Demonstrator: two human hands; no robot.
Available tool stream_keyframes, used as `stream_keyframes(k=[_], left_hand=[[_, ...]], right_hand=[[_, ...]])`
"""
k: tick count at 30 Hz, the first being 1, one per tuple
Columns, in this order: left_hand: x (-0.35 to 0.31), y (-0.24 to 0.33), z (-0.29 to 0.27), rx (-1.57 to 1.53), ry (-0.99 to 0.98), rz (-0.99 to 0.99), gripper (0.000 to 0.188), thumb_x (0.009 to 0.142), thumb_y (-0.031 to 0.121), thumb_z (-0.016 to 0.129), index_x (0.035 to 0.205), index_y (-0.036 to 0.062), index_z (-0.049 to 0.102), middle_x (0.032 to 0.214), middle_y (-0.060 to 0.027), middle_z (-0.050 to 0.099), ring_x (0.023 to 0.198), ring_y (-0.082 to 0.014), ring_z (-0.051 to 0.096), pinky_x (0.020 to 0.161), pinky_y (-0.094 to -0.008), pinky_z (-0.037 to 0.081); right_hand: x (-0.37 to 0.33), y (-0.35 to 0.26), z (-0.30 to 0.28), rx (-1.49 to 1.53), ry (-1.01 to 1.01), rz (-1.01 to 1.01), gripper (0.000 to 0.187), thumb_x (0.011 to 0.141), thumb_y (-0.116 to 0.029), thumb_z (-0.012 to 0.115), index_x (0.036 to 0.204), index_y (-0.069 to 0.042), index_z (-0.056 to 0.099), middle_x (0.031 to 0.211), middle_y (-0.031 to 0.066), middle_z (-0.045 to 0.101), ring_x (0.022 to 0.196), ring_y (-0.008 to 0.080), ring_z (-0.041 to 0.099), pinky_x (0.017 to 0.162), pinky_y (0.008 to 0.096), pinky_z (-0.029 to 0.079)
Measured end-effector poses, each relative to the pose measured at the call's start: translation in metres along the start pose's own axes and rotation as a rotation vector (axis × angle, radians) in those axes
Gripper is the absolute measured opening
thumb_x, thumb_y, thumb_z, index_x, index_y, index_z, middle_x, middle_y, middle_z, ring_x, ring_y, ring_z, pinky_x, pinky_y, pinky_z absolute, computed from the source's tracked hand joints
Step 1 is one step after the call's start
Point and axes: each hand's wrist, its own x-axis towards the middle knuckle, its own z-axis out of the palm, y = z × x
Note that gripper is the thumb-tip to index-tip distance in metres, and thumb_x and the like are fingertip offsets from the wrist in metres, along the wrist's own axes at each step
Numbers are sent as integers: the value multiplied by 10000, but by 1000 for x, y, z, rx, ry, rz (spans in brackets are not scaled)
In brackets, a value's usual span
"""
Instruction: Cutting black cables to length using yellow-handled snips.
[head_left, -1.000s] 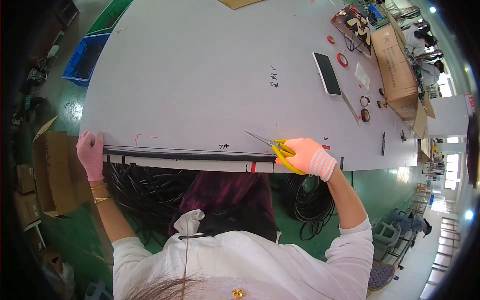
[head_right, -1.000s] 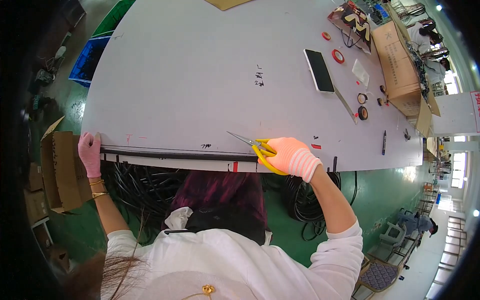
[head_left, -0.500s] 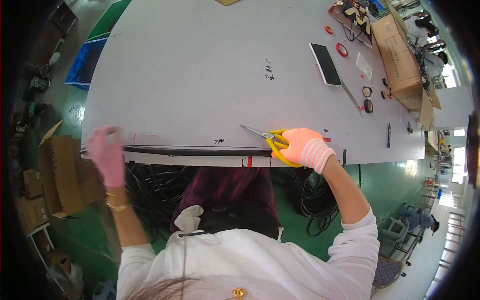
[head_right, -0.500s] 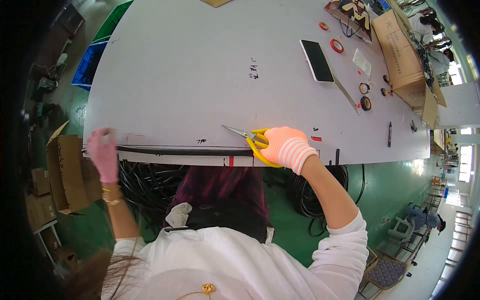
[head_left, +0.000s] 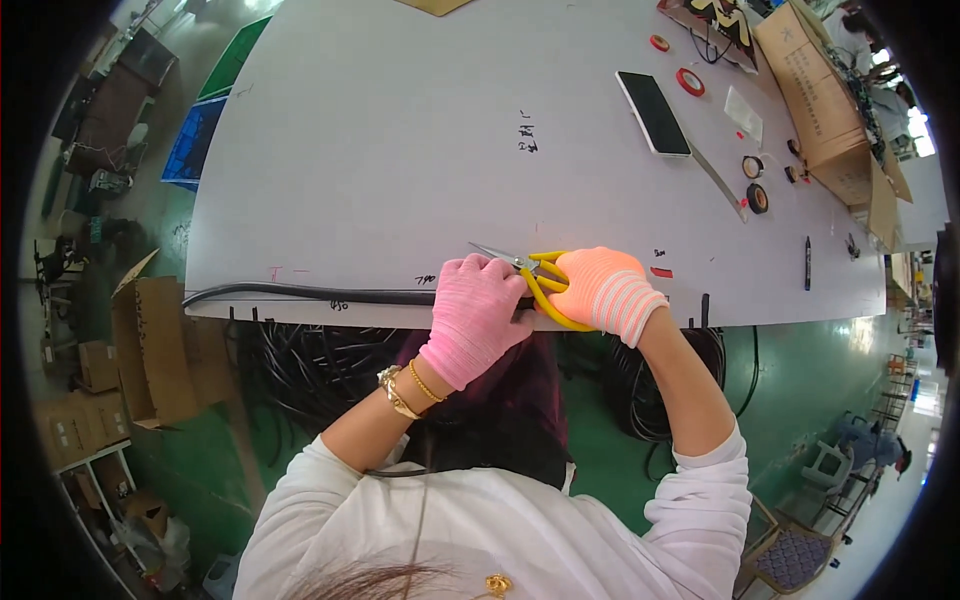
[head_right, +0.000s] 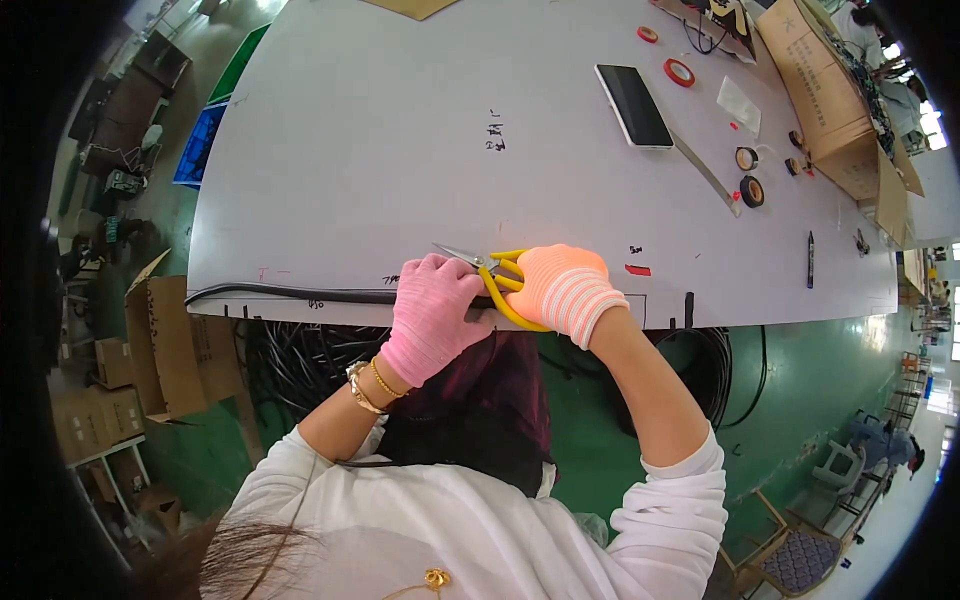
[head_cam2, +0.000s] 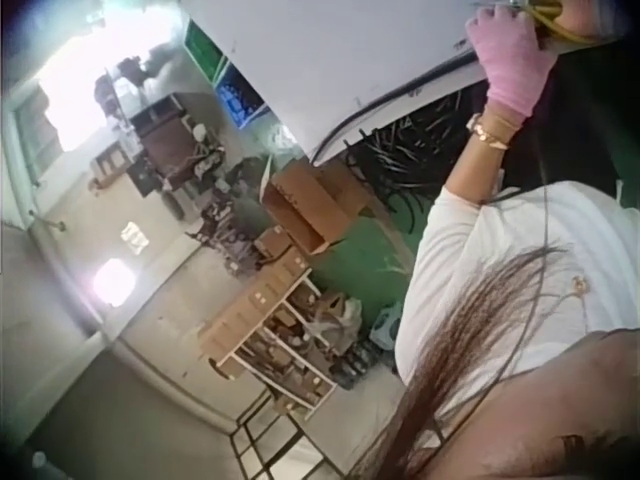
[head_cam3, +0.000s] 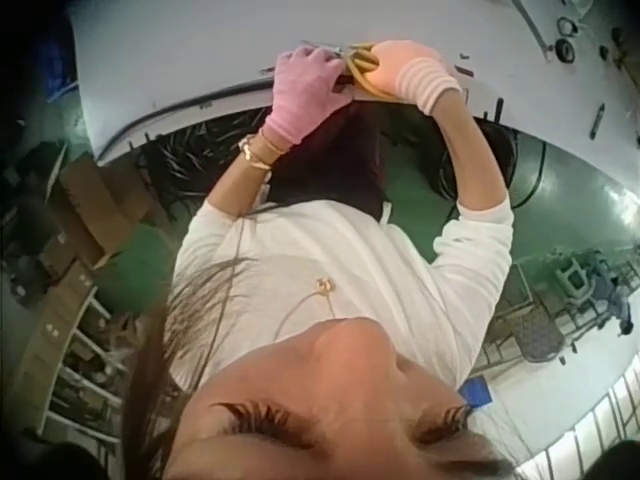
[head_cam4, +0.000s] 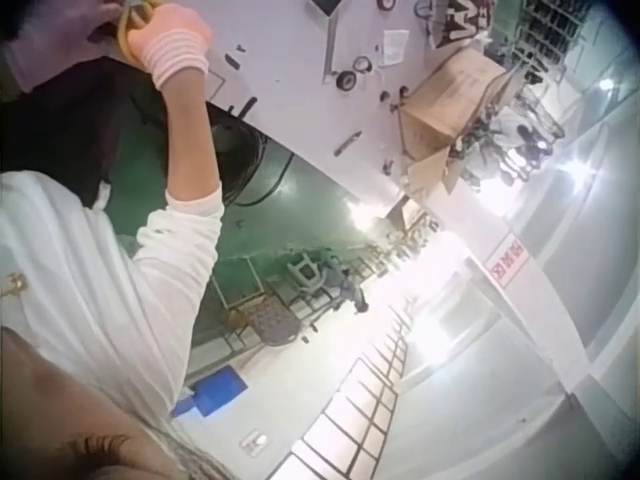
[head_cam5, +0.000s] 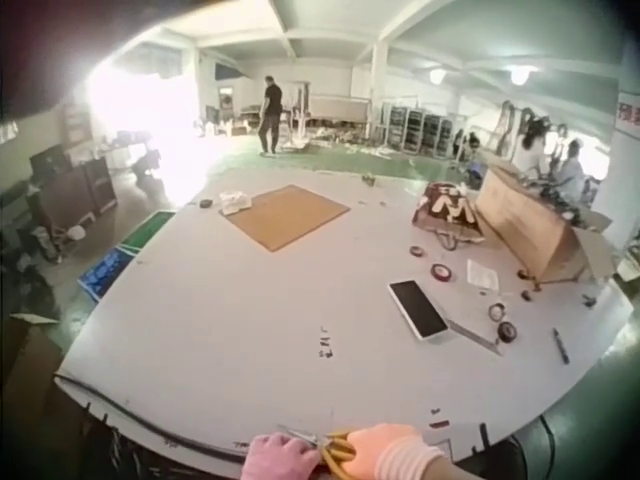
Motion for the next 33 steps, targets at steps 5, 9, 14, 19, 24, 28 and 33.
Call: stream_keyframes(k=[5,9,14,19,24,28,33], left_hand=[[1,3,4,61,13,-2,279,684,320,767,846,125,650,887,-56,614,906,-292,588,829,-434,451],[2,2,11,75,-109,-11,200,723,298,710,850,147,681,887,-44,624,894,-274,597,808,-424,464],[3,4,10,98,-73,16,152,754,266,682,850,149,691,880,-42,630,885,-256,608,800,-390,483],[4,4,9,151,-90,45,133,755,247,671,830,137,668,877,-45,629,859,-256,610,775,-380,506],[-1,28,-14,-83,-257,-99,135,799,225,646,861,105,642,877,-98,623,795,-330,648,708,-428,554],[-4,32,-26,-249,-243,-93,125,827,205,635,872,88,641,885,-124,639,812,-358,652,720,-429,554],[1,35,-49,-533,-392,-161,159,813,125,671,907,-2,653,805,-147,651,734,-279,633,716,-370,524]], right_hand=[[-3,12,15,116,211,-120,464,868,-527,587,962,-91,714,915,175,721,874,388,682,772,450,555],[-11,31,35,285,381,-256,328,869,-372,631,969,-64,683,879,193,701,844,405,662,746,463,530],[-34,56,92,1106,991,-165,181,945,-155,636,1049,-10,603,851,62,676,761,177,651,681,313,504],[-94,28,142,1545,936,-373,134,917,28,633,1042,-12,607,877,-3,612,745,75,564,678,211,472],[-107,9,215,1700,766,-139,364,811,100,640,1158,-9,630,916,5,573,778,86,531,667,205,441],[-116,-11,232,1920,521,-152,267,865,-14,637,1131,-19,615,793,-20,524,700,78,501,595,207,388],[-119,-25,228,1744,367,-222,126,927,-86,604,1040,-46,568,734,-31,490,579,69,450,543,222,378]])
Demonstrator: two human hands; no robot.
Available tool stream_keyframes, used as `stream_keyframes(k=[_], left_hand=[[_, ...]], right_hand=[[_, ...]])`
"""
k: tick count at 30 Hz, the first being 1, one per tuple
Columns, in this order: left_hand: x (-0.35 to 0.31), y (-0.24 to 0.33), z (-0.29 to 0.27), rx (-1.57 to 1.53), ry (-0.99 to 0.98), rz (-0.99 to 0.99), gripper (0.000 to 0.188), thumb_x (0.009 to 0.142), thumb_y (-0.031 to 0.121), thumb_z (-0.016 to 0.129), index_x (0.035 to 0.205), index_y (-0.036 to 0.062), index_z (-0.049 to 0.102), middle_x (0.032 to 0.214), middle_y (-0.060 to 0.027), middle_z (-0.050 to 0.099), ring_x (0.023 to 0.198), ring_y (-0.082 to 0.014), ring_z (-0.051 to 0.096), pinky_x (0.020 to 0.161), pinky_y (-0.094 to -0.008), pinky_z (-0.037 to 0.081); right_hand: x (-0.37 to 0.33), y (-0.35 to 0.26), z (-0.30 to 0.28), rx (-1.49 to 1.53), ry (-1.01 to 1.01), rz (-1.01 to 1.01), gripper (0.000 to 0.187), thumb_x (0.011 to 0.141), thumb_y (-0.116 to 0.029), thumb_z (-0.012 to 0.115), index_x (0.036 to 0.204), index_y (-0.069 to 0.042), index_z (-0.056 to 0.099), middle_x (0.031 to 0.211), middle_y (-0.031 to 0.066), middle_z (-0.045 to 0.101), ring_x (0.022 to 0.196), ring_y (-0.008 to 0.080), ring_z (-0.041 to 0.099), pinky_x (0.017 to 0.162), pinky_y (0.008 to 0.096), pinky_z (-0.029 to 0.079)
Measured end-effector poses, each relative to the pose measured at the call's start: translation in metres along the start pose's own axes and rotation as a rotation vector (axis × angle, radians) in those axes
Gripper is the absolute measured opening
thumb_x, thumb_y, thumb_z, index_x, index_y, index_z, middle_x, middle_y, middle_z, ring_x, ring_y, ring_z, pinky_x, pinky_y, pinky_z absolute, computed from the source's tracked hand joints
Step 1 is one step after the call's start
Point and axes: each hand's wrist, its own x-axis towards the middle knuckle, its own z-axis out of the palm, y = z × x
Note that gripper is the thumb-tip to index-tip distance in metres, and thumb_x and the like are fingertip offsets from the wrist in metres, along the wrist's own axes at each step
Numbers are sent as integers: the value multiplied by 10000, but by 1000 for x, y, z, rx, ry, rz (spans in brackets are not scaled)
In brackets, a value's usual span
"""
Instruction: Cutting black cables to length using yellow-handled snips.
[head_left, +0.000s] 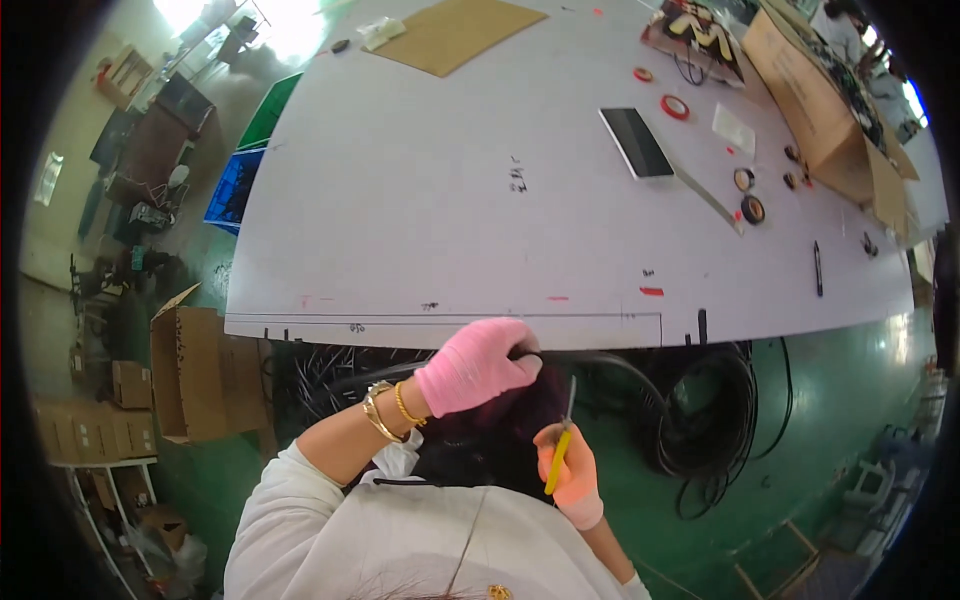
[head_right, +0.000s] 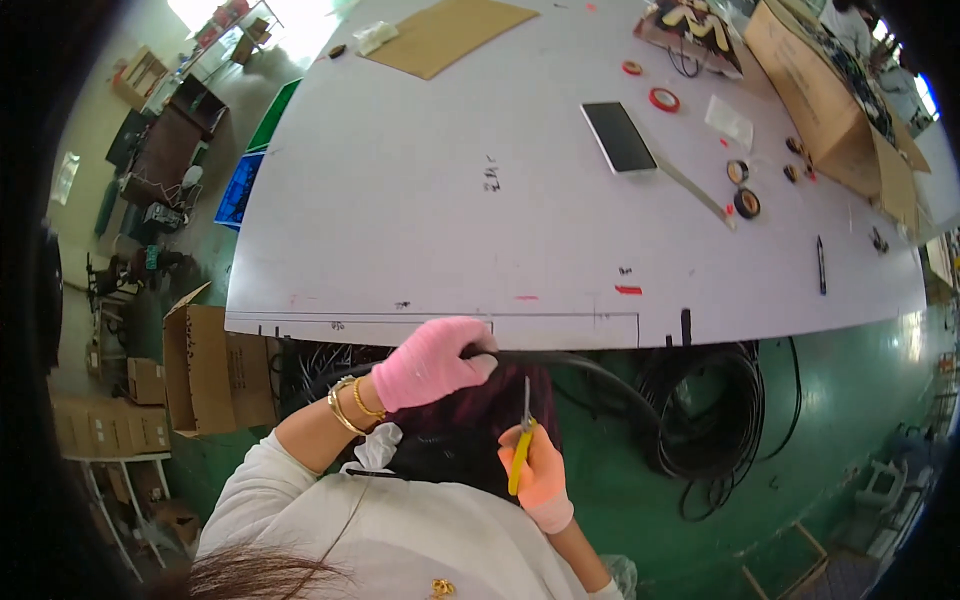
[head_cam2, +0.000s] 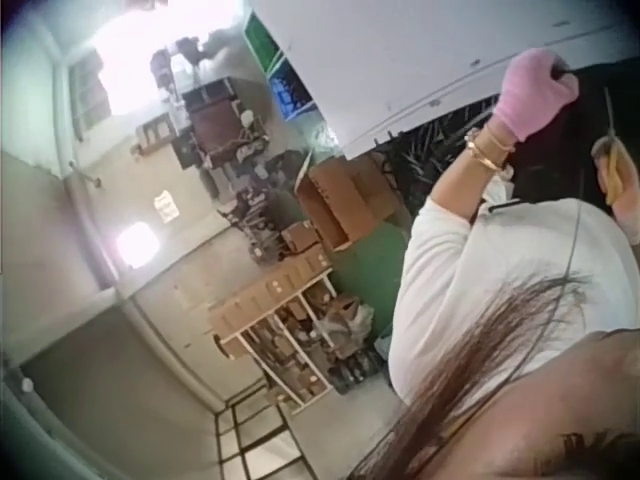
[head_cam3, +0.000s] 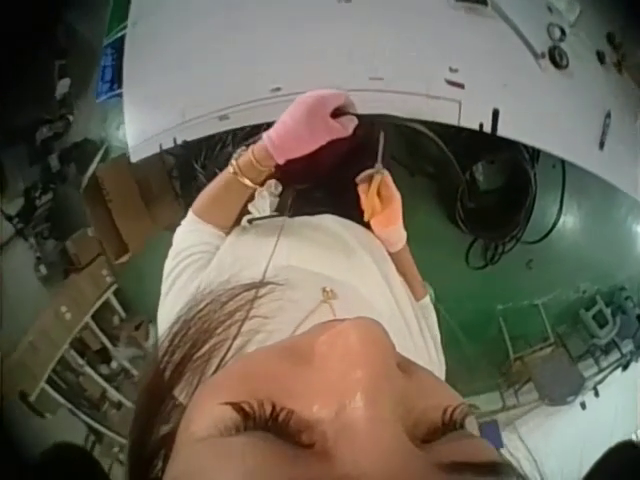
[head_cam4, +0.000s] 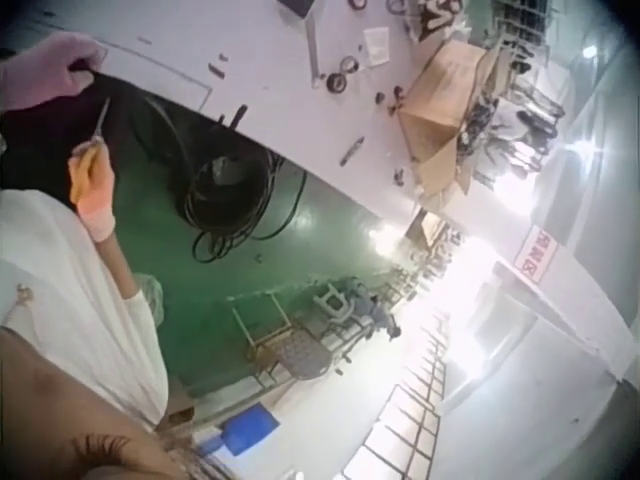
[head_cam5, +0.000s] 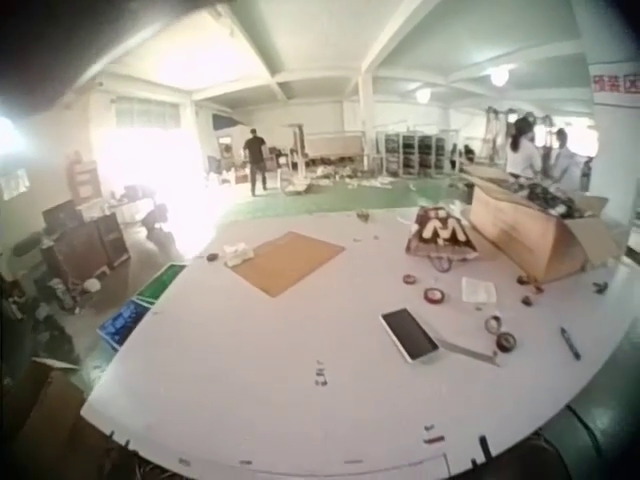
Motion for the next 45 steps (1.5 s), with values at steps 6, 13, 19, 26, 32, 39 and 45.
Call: stream_keyframes(k=[6,13,19,26,32,39,45], left_hand=[[-6,4,0,-173,-65,-182,125,834,72,661,911,-25,647,762,-86,626,713,-153,564,716,-299,507],[-15,8,-1,-183,-63,-181,121,834,64,658,901,-35,637,742,-81,597,704,-139,539,708,-287,499],[-14,8,-4,-190,-102,-181,137,839,73,664,907,-42,635,738,-84,598,700,-138,535,703,-288,501],[-16,5,-5,-207,-89,-155,151,843,87,672,920,-41,645,743,-94,620,701,-152,560,712,-301,512],[-14,3,-4,-225,-97,-155,135,837,82,668,902,-34,648,730,-96,612,690,-150,554,697,-302,508],[-11,-3,-9,-222,-151,-139,159,828,52,642,970,-21,635,777,-66,625,731,-131,545,715,-293,503],[-5,1,-15,-453,-315,-98,365,838,-37,501,1189,-3,593,1037,-65,702,963,-124,604,886,-280,498]], right_hand=[[15,61,-21,246,-154,274,216,890,-50,608,1036,-39,450,866,57,498,720,184,502,706,287,462],[12,6,-10,-137,-339,24,290,888,-91,650,1081,-44,439,892,48,457,757,136,462,715,271,452],[15,-3,4,-31,-364,0,686,838,-647,710,1105,-68,457,878,-6,418,746,81,386,675,222,378],[20,12,8,218,-373,87,592,903,-553,694,1103,-53,450,931,2,465,792,85,457,723,218,437],[20,18,11,427,-284,280,372,1005,-386,602,1023,-36,476,885,12,470,768,82,467,686,210,444],[10,-14,17,211,-306,118,204,1037,-242,554,978,-51,515,827,-2,524,723,62,527,619,199,451],[8,-18,16,90,-298,156,294,998,-314,627,945,-44,521,588,-41,465,461,60,444,432,235,345]])
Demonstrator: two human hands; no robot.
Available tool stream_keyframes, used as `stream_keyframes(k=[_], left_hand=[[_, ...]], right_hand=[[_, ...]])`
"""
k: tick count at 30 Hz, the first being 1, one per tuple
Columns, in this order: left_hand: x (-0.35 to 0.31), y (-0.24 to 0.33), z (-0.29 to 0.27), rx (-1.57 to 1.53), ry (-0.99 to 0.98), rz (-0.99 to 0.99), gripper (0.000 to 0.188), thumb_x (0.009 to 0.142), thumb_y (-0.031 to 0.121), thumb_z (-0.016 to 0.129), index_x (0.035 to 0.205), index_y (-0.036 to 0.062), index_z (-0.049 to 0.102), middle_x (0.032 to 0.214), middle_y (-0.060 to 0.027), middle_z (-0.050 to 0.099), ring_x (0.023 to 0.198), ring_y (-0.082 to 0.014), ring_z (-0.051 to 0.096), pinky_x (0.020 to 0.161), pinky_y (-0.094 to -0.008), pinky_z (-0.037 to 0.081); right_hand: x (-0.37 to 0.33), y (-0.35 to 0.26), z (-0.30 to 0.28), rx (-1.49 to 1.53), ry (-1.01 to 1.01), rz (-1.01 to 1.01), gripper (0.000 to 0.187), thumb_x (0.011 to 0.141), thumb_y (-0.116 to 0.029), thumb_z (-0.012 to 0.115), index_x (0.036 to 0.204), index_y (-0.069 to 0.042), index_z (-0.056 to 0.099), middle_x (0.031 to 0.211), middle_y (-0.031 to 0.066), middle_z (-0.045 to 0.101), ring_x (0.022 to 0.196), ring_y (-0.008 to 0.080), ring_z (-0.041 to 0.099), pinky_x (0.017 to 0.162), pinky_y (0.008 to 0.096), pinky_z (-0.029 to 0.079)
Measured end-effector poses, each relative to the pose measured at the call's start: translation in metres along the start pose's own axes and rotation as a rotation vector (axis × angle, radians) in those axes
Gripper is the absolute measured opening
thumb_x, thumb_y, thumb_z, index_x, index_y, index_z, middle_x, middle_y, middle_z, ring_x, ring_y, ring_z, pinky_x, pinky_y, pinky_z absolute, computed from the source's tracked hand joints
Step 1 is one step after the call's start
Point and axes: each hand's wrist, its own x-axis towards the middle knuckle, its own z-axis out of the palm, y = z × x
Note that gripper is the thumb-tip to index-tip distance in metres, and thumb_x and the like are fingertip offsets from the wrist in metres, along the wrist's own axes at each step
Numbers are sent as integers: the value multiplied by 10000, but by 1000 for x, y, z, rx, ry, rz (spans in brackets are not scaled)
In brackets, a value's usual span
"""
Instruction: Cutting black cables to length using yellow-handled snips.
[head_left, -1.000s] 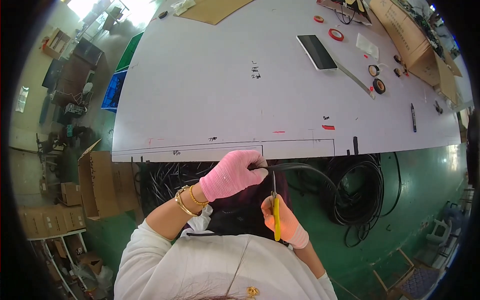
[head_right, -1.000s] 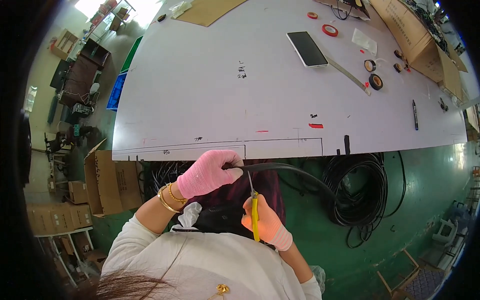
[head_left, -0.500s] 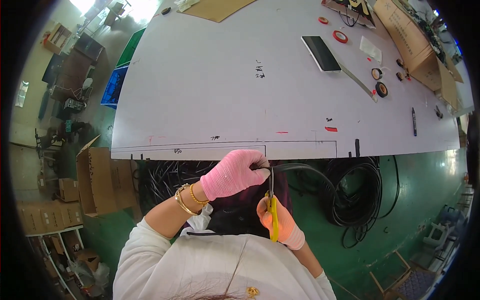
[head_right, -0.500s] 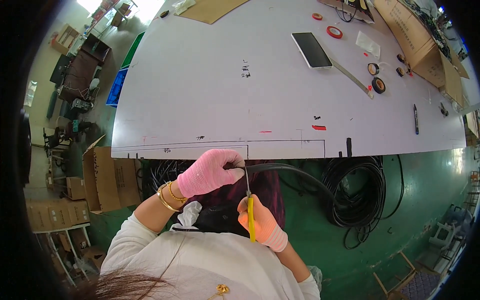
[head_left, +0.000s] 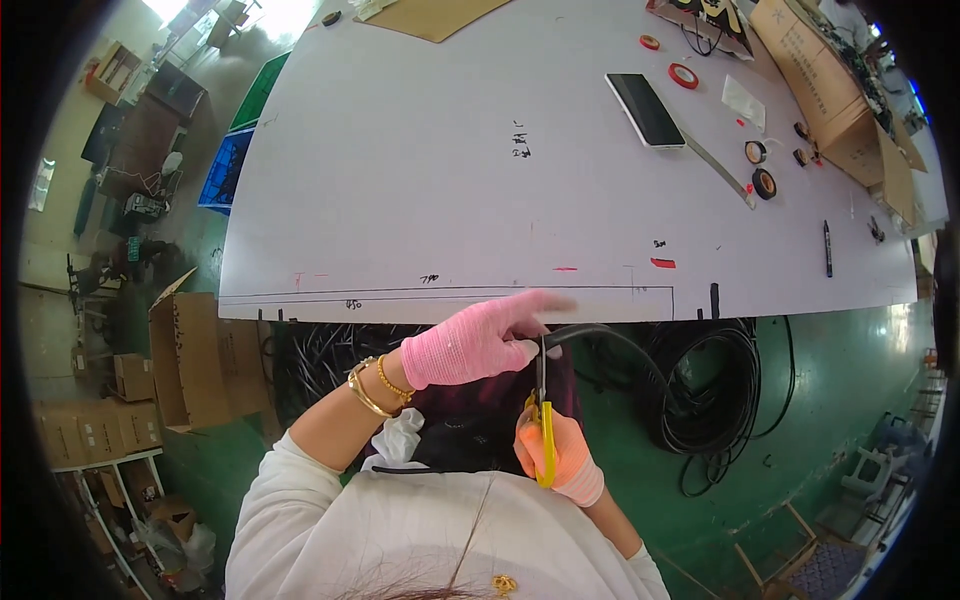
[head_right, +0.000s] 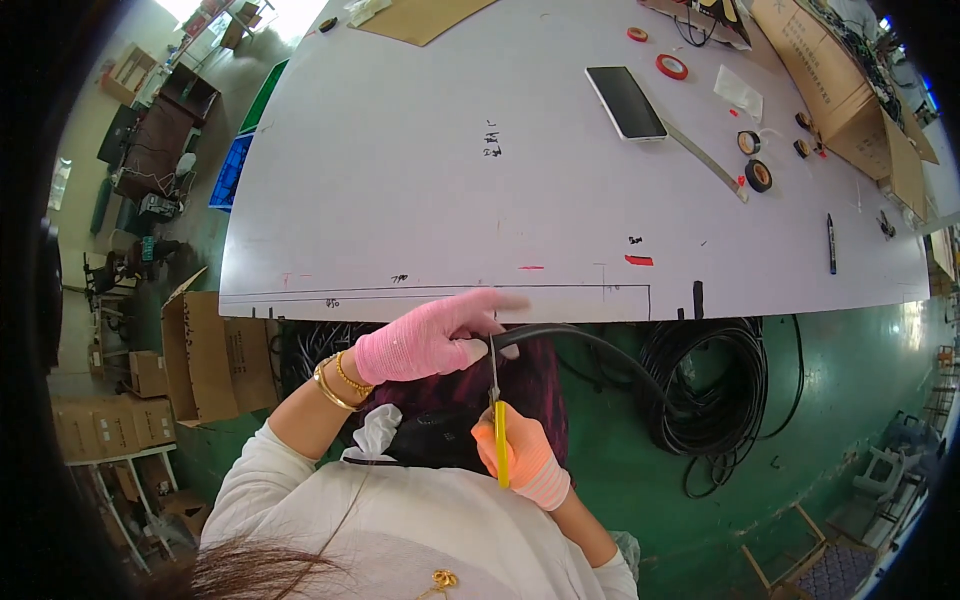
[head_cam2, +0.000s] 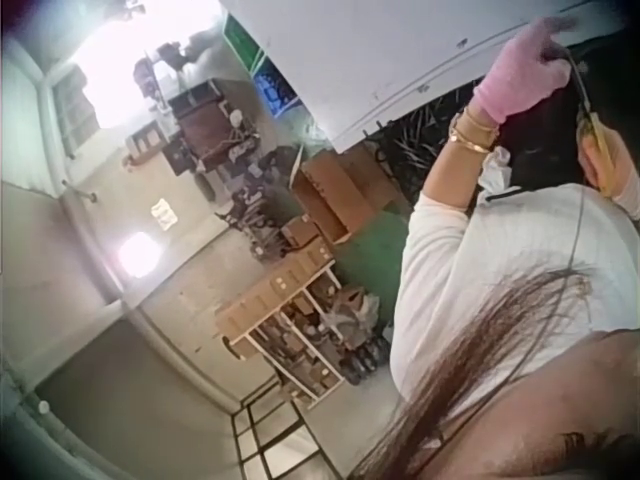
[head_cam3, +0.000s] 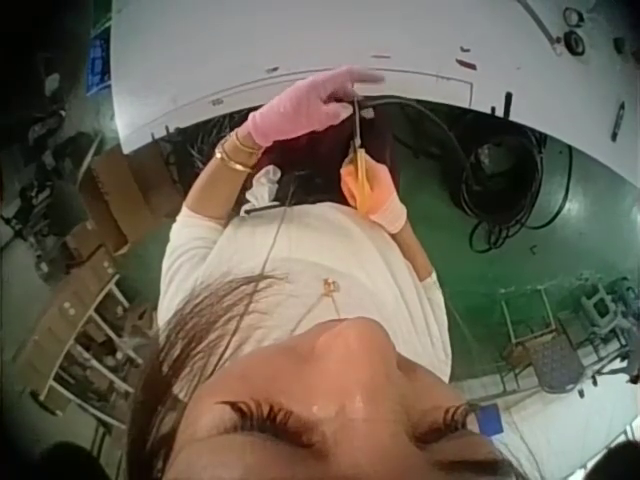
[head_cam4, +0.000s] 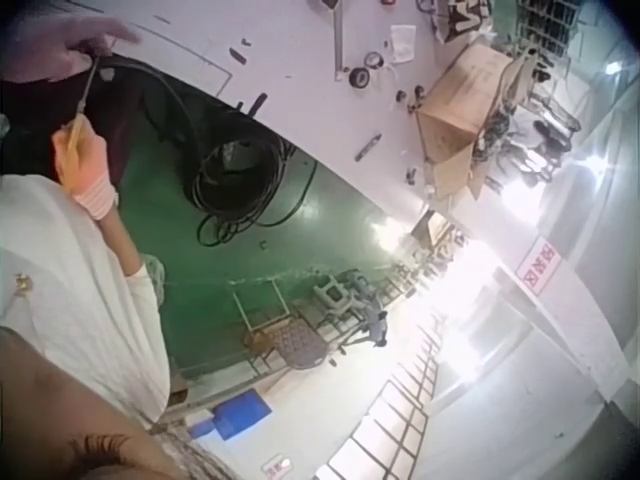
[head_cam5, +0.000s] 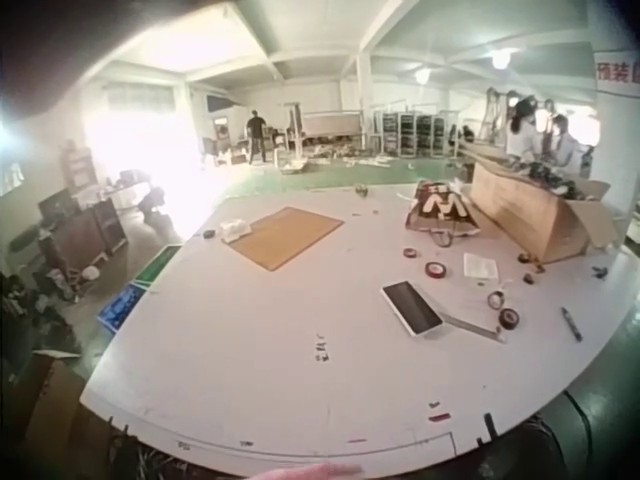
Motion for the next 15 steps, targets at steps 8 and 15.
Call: stream_keyframes(k=[8,15], left_hand=[[8,-8,-9,-206,-206,69,415,816,-65,424,1183,-13,610,1087,-85,714,1067,-144,642,962,-301,491],[-10,-9,-8,-238,-259,123,362,850,-62,441,1165,-31,615,1081,-99,715,1061,-166,667,1000,-315,486]], right_hand=[[-2,-13,0,-44,70,130,252,972,-240,667,859,-50,546,594,-15,522,477,65,481,430,245,348],[-7,-12,-54,-402,783,-582,363,742,54,765,1093,15,685,1046,157,725,713,210,651,639,286,503]])
